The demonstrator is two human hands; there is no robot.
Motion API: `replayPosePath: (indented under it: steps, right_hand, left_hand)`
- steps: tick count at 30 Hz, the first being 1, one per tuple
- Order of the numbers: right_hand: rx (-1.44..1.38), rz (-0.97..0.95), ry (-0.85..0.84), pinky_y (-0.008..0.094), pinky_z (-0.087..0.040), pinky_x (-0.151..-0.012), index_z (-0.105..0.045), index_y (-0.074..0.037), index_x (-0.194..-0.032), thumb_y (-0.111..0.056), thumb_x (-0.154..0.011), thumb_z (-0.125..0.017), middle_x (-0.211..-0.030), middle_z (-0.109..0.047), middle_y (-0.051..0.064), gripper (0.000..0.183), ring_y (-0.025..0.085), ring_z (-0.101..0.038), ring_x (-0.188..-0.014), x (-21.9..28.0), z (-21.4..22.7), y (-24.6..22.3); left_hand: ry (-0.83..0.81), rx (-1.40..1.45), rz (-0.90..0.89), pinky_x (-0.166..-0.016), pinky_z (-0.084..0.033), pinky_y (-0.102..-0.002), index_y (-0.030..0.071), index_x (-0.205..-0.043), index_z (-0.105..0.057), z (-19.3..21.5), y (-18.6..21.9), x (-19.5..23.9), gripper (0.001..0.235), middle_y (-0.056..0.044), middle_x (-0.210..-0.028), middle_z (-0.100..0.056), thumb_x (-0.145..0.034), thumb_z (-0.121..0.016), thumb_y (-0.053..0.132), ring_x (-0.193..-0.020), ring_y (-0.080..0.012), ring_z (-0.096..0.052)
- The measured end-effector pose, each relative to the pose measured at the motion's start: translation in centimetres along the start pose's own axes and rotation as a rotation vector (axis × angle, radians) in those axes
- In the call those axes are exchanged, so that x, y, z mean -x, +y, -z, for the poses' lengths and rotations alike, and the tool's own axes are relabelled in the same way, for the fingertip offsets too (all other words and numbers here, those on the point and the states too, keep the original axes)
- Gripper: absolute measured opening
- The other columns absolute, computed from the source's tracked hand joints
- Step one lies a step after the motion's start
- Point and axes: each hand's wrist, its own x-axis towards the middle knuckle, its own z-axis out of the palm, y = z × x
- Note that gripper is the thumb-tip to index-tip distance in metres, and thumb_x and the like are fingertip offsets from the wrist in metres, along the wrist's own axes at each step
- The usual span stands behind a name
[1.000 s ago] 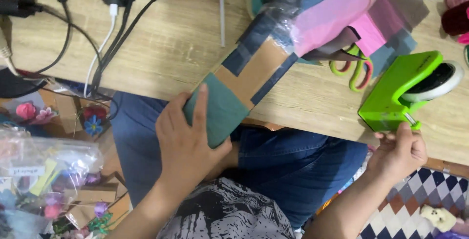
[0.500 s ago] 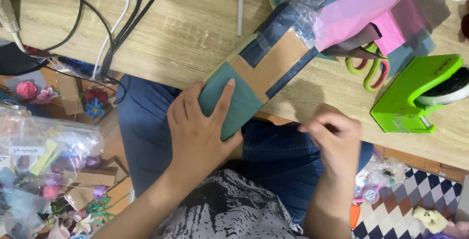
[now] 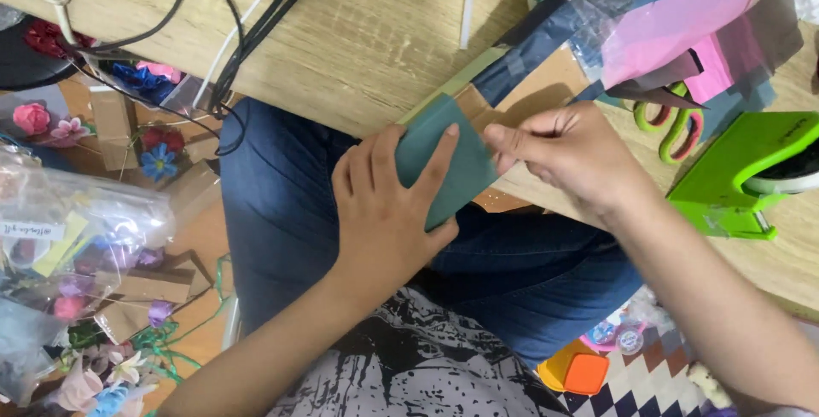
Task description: Layering and securing different colors of wrapping paper around the base of a flower bouquet using tape.
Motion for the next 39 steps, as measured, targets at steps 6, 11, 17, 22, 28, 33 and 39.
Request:
replayPosePath:
  steps: [6, 11, 17, 22, 28, 33, 39]
  right_hand:
    - [0.234, -0.140, 0.008, 0.024, -0.026, -0.041, -0.080, 0.006, -0.069, -0.026, -0.091, -0.080, -0.045, -0.049, 0.007, 0.039, 0.011, -0.032, -0.041, -0.6, -1.0, -1.7]
    - [0.278, -0.211, 0.063, 0.025, -0.022, -0.039, -0.078, 0.005, -0.067, -0.027, -0.091, -0.081, -0.045, -0.041, 0.005, 0.039, 0.012, -0.030, -0.040, -1.1, -1.1, -1.8]
    - [0.381, -0.237, 0.065, 0.026, -0.030, -0.043, -0.080, 0.005, -0.067, -0.027, -0.092, -0.080, -0.052, -0.060, 0.009, 0.040, 0.013, -0.038, -0.045, -1.2, -1.5, -2.3]
    - [0.497, -0.221, 0.057, 0.026, -0.033, -0.042, -0.081, 0.003, -0.066, -0.033, -0.090, -0.081, -0.048, -0.057, 0.007, 0.043, 0.013, -0.040, -0.042, -1.6, -1.3, -2.4]
    - [0.679, -0.280, 0.030, 0.027, -0.032, -0.043, -0.083, -0.003, -0.063, -0.046, -0.089, -0.079, -0.041, -0.046, 0.006, 0.051, 0.016, -0.036, -0.037, -2.0, -1.4, -3.4]
    - [0.793, -0.397, -0.024, 0.026, -0.042, -0.052, -0.082, -0.004, -0.062, -0.054, -0.090, -0.077, -0.040, -0.053, 0.008, 0.057, 0.018, -0.048, -0.036, -2.1, -1.7, -5.1]
    - [1.057, -0.413, -0.108, 0.027, -0.052, -0.063, -0.075, -0.007, -0.049, -0.068, -0.100, -0.053, -0.042, -0.053, 0.004, 0.083, 0.017, -0.057, -0.047, -2.0, -1.8, -5.0]
  left_hand:
    - [0.028, 0.070, 0.022, -0.105, -0.038, -0.051, 0.022, -0.148, -0.053, -0.1, -0.2, 0.0, 0.090, -0.020, -0.136, -0.045, -0.065, -0.086, 0.035, -0.120, -0.0369, -0.049]
    - [0.035, 0.058, 0.030, -0.103, -0.040, -0.053, 0.021, -0.148, -0.052, -0.2, -0.2, 0.0, 0.091, -0.021, -0.137, -0.047, -0.064, -0.083, 0.037, -0.119, -0.0375, -0.050]
    - [0.023, 0.053, 0.022, -0.101, -0.042, -0.053, 0.023, -0.149, -0.051, -0.4, -0.3, 0.0, 0.093, -0.021, -0.136, -0.046, -0.063, -0.084, 0.036, -0.118, -0.0372, -0.051]
    - [0.016, 0.065, 0.015, -0.101, -0.041, -0.052, 0.021, -0.147, -0.053, -0.2, -0.3, -0.1, 0.091, -0.021, -0.135, -0.047, -0.063, -0.083, 0.036, -0.117, -0.0370, -0.051]
    - [0.013, 0.076, 0.009, -0.100, -0.041, -0.052, 0.020, -0.146, -0.055, -0.3, -0.4, -0.1, 0.089, -0.022, -0.135, -0.046, -0.063, -0.084, 0.035, -0.116, -0.0370, -0.050]
    - [0.017, 0.040, 0.018, -0.103, -0.042, -0.052, 0.022, -0.147, -0.053, -0.4, -0.2, -0.1, 0.090, -0.021, -0.135, -0.048, -0.063, -0.084, 0.035, -0.119, -0.0366, -0.052]
    - [0.004, 0.025, 0.023, -0.100, -0.041, -0.051, 0.021, -0.146, -0.053, -0.4, -0.1, -0.1, 0.090, -0.021, -0.134, -0.047, -0.062, -0.082, 0.037, -0.117, -0.0367, -0.050]
